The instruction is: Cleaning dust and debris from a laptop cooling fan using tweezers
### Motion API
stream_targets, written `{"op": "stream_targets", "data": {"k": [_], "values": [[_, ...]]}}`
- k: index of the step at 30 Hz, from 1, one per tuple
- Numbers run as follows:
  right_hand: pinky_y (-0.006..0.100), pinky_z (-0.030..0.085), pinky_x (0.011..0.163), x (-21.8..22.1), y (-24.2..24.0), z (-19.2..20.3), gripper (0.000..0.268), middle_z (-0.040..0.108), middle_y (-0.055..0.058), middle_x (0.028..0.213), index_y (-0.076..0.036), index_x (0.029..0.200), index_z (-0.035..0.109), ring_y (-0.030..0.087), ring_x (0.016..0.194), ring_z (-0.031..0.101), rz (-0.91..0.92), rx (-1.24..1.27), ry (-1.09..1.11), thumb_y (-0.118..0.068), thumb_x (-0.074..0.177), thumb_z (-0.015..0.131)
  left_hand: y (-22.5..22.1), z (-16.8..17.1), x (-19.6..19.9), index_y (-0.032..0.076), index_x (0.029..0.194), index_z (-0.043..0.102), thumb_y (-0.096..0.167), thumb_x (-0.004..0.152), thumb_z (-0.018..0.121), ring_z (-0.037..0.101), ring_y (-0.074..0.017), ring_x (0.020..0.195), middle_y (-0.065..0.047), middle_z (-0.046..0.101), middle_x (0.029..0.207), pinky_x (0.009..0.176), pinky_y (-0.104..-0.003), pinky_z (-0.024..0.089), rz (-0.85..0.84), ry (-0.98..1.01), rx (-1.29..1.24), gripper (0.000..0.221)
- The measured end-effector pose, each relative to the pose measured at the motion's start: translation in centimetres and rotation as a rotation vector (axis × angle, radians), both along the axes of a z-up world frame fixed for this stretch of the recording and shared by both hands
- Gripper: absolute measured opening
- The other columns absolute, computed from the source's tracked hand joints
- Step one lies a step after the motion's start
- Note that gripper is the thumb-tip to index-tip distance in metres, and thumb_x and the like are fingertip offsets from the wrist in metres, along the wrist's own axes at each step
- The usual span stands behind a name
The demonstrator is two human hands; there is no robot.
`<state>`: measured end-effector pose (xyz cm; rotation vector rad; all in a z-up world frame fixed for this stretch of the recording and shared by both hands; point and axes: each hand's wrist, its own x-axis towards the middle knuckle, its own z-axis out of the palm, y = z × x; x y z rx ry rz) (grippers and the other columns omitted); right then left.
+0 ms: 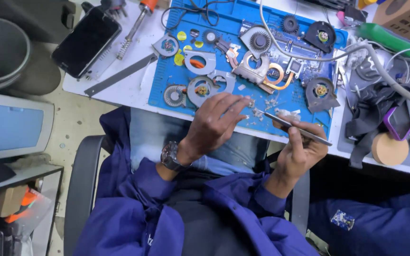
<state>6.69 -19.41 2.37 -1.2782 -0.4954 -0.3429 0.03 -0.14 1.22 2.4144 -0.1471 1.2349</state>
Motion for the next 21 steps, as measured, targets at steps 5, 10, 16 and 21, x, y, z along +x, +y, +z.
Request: {"op": "stream_targets", "data": {"k": [5, 10, 16, 21], "values": [[0.05, 0.065, 0.071, 1.4, -0.6, -1.8, 0.021, 0.068, 0.039, 0.089, 0.017, 0.093, 0.058, 0.051, 0.089, 0.076, -0.002, -0.001, 0.012, 0.003, 0.089, 0.073, 1.0, -1.0, -0.6, 0.012, 0.126, 0.074, 0.016, 0.102, 0.067, 0.067, -0.0269, 0.094, -0.007, 0.069, 0.108, 0.081, -0.038, 0.06, 0.018, 0.089, -0.004, 0.025], [0.055, 0.065, 0.072, 2.4, -1.4, -3.5, 0.022, 0.065, 0.042, 0.086, 0.018, 0.09, 0.055, 0.058, 0.087, 0.074, 0.036, -0.03, -0.008, 0.004, 0.089, 0.072, 1.2, -0.8, -1.1, 0.013, 0.113, 0.076, 0.012, 0.102, 0.067, 0.061, -0.0219, 0.086, -0.003, 0.064, 0.097, 0.075, -0.034, 0.057, 0.063, 0.24, 0.052, 0.015], [0.056, 0.062, 0.079, 3.3, -1.9, -4.7, 0.022, 0.065, 0.039, 0.086, 0.014, 0.093, 0.053, 0.055, 0.089, 0.074, 0.1, 0.002, -0.036, -0.002, 0.096, 0.068, -0.4, 0.9, 0.3, 0.007, 0.095, 0.068, -0.005, 0.096, 0.06, 0.059, -0.0277, 0.083, -0.008, 0.057, 0.09, 0.073, -0.037, 0.054, -0.021, 0.232, 0.148, 0.014], [0.058, 0.059, 0.085, 3.3, -2.5, -5.3, 0.022, 0.065, 0.038, 0.087, 0.013, 0.094, 0.053, 0.055, 0.09, 0.073, 0.116, 0.014, -0.043, -0.003, 0.097, 0.068, -1.0, 0.4, 0.6, 0.006, 0.09, 0.066, -0.005, 0.092, 0.068, 0.059, -0.0281, 0.084, -0.009, 0.056, 0.087, 0.075, -0.038, 0.053, -0.035, 0.301, 0.221, 0.011]]}}
